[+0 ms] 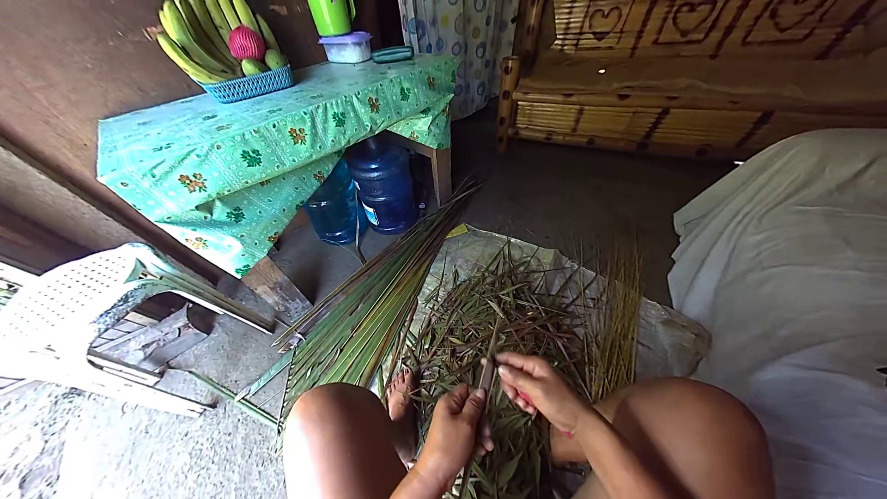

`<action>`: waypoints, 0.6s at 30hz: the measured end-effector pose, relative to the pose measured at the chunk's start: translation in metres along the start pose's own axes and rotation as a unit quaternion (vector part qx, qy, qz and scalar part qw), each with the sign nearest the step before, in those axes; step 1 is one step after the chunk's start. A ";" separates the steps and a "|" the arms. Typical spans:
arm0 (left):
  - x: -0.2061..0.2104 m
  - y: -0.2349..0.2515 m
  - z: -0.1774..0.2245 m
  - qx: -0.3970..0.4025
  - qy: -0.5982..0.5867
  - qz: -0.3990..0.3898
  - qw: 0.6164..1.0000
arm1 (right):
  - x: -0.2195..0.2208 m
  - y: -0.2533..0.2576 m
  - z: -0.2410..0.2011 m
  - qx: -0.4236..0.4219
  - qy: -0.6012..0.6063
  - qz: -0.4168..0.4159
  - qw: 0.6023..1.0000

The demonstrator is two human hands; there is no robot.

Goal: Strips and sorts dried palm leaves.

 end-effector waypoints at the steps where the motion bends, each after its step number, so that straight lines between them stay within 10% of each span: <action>1: -0.001 -0.003 -0.002 -0.002 -0.008 -0.015 1.000 | -0.007 0.000 -0.001 -0.009 0.011 0.022 1.000; 11: -0.008 -0.008 -0.012 0.018 -0.069 0.036 0.997 | 0.017 -0.007 0.002 -0.110 -0.333 0.018 0.936; 18: 0.001 -0.019 -0.020 0.013 -0.069 -0.003 0.997 | -0.025 0.003 -0.003 -0.093 -0.313 0.122 0.937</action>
Point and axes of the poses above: each hand's wrist, its own y-axis towards the middle knuckle, its own x-axis out of the palm, z = x × y, the point moved 5 cm from there along y, towards the middle knuckle, and after that the axes turned 15 degrees about -z, right-handed, at the moved point
